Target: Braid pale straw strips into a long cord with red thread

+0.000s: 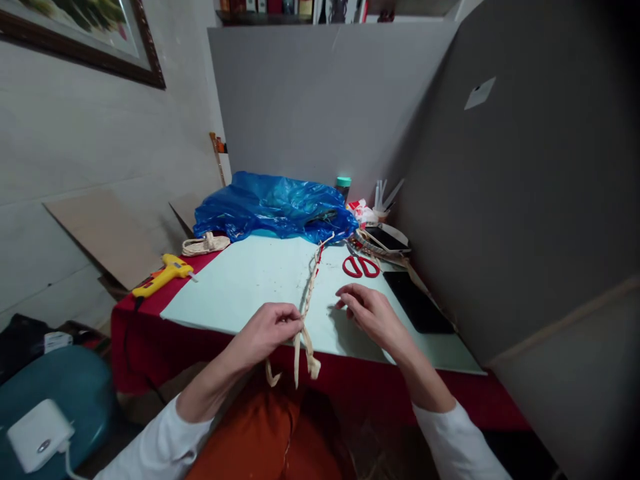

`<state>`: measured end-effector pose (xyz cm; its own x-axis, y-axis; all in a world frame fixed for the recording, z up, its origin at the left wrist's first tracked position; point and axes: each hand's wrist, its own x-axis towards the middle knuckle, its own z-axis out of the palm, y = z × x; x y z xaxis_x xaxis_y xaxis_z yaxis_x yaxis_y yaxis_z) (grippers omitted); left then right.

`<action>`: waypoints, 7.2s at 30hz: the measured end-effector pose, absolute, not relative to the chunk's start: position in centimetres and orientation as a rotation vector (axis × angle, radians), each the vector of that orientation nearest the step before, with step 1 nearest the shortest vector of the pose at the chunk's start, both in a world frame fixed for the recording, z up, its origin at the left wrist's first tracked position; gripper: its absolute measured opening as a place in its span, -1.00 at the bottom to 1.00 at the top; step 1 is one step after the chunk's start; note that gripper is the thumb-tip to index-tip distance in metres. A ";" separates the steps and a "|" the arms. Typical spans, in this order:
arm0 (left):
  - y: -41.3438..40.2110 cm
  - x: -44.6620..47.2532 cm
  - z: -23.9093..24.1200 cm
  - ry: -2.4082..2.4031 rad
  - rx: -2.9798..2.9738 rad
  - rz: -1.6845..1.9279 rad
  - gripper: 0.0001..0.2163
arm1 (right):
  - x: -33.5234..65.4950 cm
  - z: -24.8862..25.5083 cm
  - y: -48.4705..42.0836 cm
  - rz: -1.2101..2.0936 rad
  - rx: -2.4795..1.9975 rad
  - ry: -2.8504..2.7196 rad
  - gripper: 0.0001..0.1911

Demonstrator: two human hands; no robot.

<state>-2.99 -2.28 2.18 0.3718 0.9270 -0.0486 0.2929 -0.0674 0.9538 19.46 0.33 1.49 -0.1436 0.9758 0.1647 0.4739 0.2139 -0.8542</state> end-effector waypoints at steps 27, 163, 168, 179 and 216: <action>12.3 0.1 5.4 0.967 2.083 0.158 -0.85 | 19.5 2.8 16.1 1.260 -0.859 -1.045 -0.70; 17.1 4.9 1.1 0.930 1.485 1.295 -0.80 | 20.2 1.3 15.7 0.617 -1.238 -1.682 -0.77; 16.7 5.3 1.0 0.815 1.526 1.122 -0.92 | 20.7 1.2 16.1 0.703 -1.074 -1.762 -0.67; 17.4 4.9 1.6 1.053 1.409 1.280 -0.90 | 20.3 3.0 14.3 -0.072 -1.274 -2.094 -0.80; 16.3 5.4 2.7 0.816 1.058 1.180 -0.86 | 19.5 2.6 14.4 0.517 -1.175 -1.585 -0.81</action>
<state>5.44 16.29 2.70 0.2156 0.9761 0.0279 -0.3182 0.0432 0.9470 19.52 14.42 2.56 0.0299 0.8763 0.4807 0.4239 0.4245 -0.8001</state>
